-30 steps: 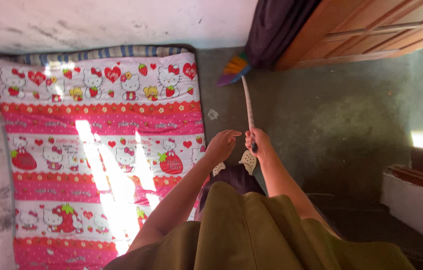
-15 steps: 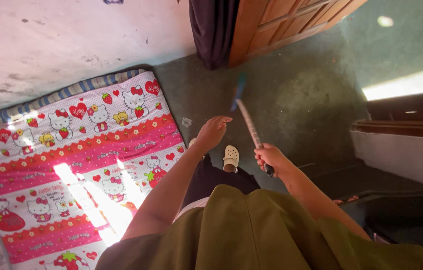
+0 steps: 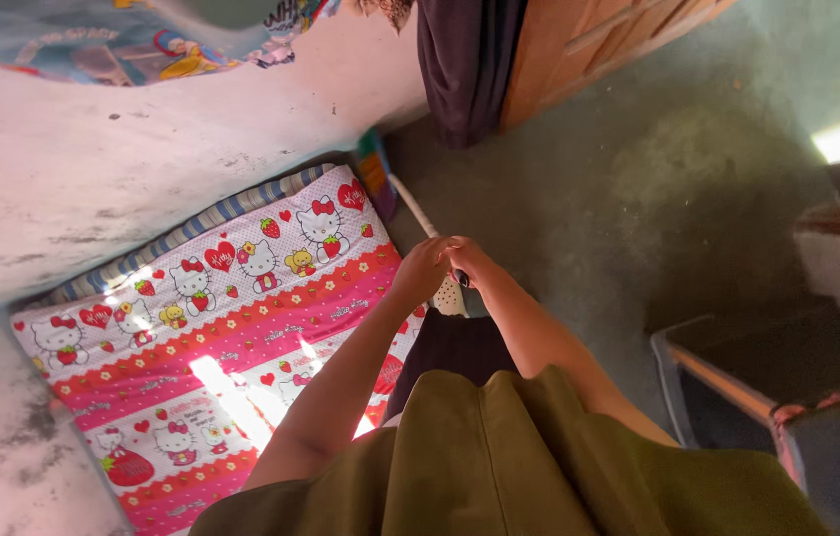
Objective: The person cleans the floor by hand using a duster to sweep dust and debris throughout the room and across a mat.
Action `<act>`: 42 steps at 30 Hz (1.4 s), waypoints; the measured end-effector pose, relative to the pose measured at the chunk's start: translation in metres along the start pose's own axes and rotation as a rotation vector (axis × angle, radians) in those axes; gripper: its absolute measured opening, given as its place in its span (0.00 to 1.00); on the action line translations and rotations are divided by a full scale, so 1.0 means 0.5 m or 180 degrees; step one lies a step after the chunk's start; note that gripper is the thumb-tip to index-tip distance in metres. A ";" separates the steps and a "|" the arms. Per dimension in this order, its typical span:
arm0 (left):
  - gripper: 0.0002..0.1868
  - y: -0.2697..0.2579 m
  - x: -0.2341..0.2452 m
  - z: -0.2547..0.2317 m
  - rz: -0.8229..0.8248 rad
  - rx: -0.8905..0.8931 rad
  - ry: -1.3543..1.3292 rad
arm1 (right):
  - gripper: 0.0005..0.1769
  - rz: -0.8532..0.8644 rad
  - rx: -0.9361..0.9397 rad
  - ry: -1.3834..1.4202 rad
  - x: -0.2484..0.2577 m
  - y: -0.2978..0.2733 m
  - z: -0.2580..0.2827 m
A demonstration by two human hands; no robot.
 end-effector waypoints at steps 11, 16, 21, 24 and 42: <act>0.17 0.079 -0.096 -0.067 0.0438 -0.0774 -0.0092 | 0.15 -0.1267 -0.0146 0.1691 0.269 -0.241 -0.180; 0.17 0.107 -0.124 -0.167 0.0693 -0.1113 0.0003 | 0.07 -0.1423 -0.0037 0.0727 0.202 -0.441 -0.113; 0.17 0.125 -0.164 -0.180 0.0792 -0.0910 0.0118 | 0.15 -0.0676 -0.0002 0.0783 0.121 -0.514 -0.175; 0.16 0.123 -0.190 -0.197 0.0884 -0.1057 0.0172 | 0.18 -0.0459 0.0021 0.0547 0.135 -0.429 -0.230; 0.15 0.089 -0.293 -0.245 0.0901 -0.1195 0.0250 | 0.20 -0.1466 0.0358 0.0951 0.419 -0.544 -0.231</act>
Point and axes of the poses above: each hand's wrist, its own y-axis towards the middle knuckle, its own x-axis out of the back of the hand, z = x × y, the point moved 6 cm from there along y, towards the middle knuckle, and after that the axes turned 5 degrees about x, right-handed, at the moved point
